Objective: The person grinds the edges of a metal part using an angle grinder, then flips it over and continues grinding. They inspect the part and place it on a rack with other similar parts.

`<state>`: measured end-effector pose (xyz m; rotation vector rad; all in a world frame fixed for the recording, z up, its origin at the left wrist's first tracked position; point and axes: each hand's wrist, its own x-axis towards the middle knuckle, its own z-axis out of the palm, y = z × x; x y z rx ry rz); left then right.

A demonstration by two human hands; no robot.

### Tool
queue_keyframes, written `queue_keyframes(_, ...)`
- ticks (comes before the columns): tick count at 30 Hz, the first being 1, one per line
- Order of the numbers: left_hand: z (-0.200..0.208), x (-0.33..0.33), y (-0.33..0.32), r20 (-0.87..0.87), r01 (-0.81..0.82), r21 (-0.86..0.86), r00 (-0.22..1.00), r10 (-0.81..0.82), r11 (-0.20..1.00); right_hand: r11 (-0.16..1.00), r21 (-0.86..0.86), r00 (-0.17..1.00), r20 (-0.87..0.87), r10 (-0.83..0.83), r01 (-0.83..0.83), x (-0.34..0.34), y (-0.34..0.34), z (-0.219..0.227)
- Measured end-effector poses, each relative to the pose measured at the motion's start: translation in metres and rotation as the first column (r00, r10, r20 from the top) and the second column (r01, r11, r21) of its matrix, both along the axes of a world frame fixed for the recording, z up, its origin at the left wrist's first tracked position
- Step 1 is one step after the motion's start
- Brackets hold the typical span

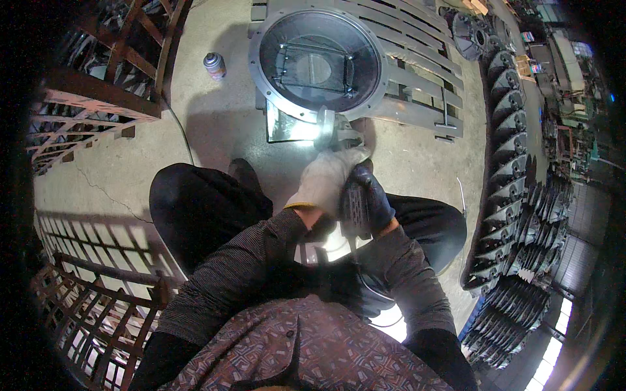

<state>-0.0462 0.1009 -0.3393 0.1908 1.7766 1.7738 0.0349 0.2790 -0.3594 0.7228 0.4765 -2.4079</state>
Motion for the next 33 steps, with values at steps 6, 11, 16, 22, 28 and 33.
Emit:
queue_keyframes(6,-0.003,0.001,-0.003,-0.475,-0.025,-0.218,0.876,-0.084,0.976,0.994,0.094,0.998,0.023,-0.050,0.048,0.004,0.002,-0.008)
queue_keyframes(11,-0.003,0.003,-0.008,-0.588,-0.052,-0.185,0.806,-0.068,0.981,0.993,0.114,0.999,-0.030,0.019,-0.016,0.006,0.008,-0.015)
queue_keyframes(16,-0.005,-0.001,-0.003,-0.470,-0.025,-0.217,0.879,-0.082,0.976,0.990,0.138,1.000,0.002,-0.026,0.026,0.006,0.009,-0.018)
queue_keyframes(22,-0.012,0.000,0.000,-0.520,-0.074,-0.228,0.852,-0.057,0.971,1.000,0.013,0.997,-0.072,0.004,-0.003,0.001,0.011,-0.028)
queue_keyframes(28,-0.013,-0.007,0.000,-0.579,-0.026,-0.158,0.812,-0.071,0.987,0.997,0.072,1.000,-0.007,-0.022,0.022,0.002,0.013,-0.026)
queue_keyframes(33,-0.005,-0.010,0.006,-0.274,0.053,-0.162,0.957,-0.097,0.985,0.998,0.069,0.999,-0.034,-0.007,0.009,0.000,0.011,-0.018)
